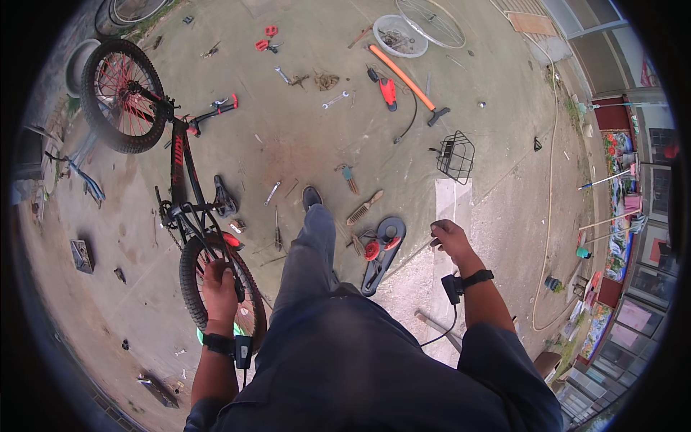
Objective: The person adjusts the rear wheel hub and axle of a bicycle using a wrench and their hands. They tighten the axle nuts, spin the wheel to check alignment, and handle a red cable near the end of the clip.
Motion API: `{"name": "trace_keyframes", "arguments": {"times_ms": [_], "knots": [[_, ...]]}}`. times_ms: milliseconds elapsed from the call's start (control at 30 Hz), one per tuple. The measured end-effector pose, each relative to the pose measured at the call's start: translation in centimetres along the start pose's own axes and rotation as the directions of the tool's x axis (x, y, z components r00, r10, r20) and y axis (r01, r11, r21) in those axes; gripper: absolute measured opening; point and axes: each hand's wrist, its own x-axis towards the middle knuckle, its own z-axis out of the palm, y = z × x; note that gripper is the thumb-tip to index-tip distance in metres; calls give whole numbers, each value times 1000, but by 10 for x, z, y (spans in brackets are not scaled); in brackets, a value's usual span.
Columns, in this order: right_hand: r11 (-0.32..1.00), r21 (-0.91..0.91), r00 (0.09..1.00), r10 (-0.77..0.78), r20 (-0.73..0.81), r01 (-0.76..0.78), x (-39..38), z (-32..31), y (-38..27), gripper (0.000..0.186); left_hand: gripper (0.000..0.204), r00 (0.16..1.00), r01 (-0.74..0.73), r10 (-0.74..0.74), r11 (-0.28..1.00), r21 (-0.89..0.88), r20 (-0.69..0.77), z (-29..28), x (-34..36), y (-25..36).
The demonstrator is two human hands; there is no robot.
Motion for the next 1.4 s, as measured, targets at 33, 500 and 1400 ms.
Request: {"name": "trace_keyframes", "arguments": {"times_ms": [33, 500, 1400], "knots": [[1000, -11, 1000, 4, 6, -4, 16, -2, -20, 34, 27, 997, -67, 71, 989, 134, -24, 18, 17, 6], [894, -390, 964, -137, 226, 219, 245, 20, -266, 34, 29, 978, 210, -208, 971, 118, -28, 114, 142, 100], [-172, -858, 788, -340, 513, 485, 811, 255, -241, 32, 32, 353, 860, -889, 431, -274, -291, 268, 187, -123]]}}
